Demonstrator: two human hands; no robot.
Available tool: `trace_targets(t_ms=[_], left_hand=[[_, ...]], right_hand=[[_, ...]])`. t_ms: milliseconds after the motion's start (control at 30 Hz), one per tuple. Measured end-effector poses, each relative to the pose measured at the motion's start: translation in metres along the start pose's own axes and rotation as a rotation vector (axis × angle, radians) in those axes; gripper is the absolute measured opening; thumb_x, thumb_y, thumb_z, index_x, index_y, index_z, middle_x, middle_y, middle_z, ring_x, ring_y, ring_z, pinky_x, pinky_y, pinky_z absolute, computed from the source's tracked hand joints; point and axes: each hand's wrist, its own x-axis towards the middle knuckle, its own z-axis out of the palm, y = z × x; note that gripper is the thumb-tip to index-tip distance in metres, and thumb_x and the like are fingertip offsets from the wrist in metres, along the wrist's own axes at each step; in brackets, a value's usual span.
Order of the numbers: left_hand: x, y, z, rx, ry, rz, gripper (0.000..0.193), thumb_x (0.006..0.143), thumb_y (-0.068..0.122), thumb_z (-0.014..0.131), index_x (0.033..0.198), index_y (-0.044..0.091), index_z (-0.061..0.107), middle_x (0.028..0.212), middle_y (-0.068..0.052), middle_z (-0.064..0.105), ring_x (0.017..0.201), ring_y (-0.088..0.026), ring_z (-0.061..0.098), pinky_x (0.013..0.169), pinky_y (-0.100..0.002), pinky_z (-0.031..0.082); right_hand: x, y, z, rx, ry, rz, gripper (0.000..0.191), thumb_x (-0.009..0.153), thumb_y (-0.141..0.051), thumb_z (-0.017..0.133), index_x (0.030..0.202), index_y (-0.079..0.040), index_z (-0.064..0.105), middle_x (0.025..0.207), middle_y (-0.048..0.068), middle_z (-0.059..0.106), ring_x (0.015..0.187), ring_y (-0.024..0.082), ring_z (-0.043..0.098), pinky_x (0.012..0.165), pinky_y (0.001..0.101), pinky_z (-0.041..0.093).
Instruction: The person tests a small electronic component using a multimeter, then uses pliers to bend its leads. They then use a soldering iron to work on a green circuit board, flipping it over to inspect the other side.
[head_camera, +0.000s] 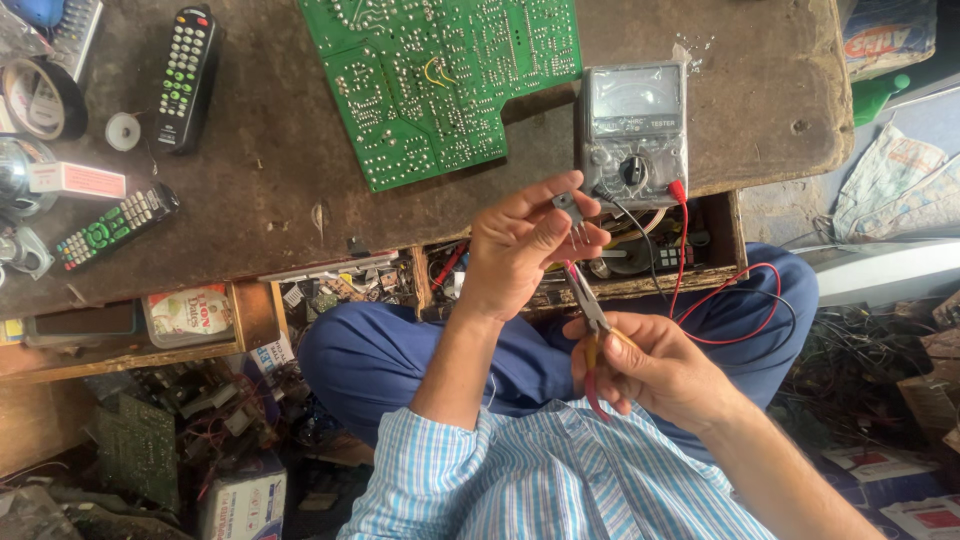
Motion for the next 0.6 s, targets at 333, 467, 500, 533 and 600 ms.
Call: trace_targets(t_ms=[333,467,500,533,600], left_hand=[[-0.0047,0.0020,0.0086,-0.010,-0.012,-0.068,0.040,0.103,0.014,0.071,0.139,0.000,0.062,0.119,-0.017,0.070,0.103,-0.031,0.076,0.088,-0.043,0.067],[-0.0045,-0.0001,0.0087,-0.017,-0.013,-0.069,0.040,0.103,0.014,0.070,0.140,0.000,0.061,0.120,-0.017,0.070,0.103,-0.031,0.076,0.088,-0.043,0.067],[-0.0048,-0.0003,0.0084,-0.017,-0.010,-0.072,0.041,0.103,0.014,0.070,0.140,0.000,0.061,0.120,-0.017,0.070,0.103,-0.031,0.076,0.088,-0.043,0.067],[-0.0049,-0.0011,0.0084,-0.019,-0.007,-0.073,0.041,0.103,0.014,0.070,0.140,0.000,0.061,0.120,-0.017,0.070,0.103,-0.031,0.076,0.088,-0.043,0.067],[-0.0050,-0.0015,0.0079,-0.020,-0.003,-0.075,0.041,0.103,0.015,0.070,0.140,0.000,0.061,0.120,-0.017,0.070,0.104,-0.032,0.076,0.088,-0.043,0.067]], right_hand=[[0.0051,-0.0037,-0.0003,0.007,-0.009,-0.074,0.045,0.105,-0.027,0.054,0.132,0.009,0.060,0.098,0.019,0.070,0.070,0.014,0.067,0.056,0.0249,0.055],[0.0070,-0.0031,-0.0008,0.036,-0.023,-0.101,0.046,0.108,-0.028,0.050,0.132,0.010,0.057,0.099,0.019,0.069,0.071,0.014,0.067,0.057,0.0249,0.056],[0.0072,-0.0029,-0.0010,0.038,-0.023,-0.101,0.046,0.108,-0.028,0.049,0.132,0.010,0.057,0.099,0.019,0.069,0.071,0.014,0.067,0.057,0.0249,0.056],[0.0072,-0.0028,-0.0015,0.040,-0.022,-0.099,0.046,0.108,-0.029,0.049,0.132,0.010,0.057,0.099,0.019,0.069,0.071,0.014,0.067,0.057,0.0249,0.056],[0.0073,-0.0025,-0.0022,0.047,-0.027,-0.105,0.047,0.109,-0.030,0.048,0.132,0.010,0.057,0.099,0.019,0.069,0.071,0.014,0.067,0.057,0.0249,0.056]])
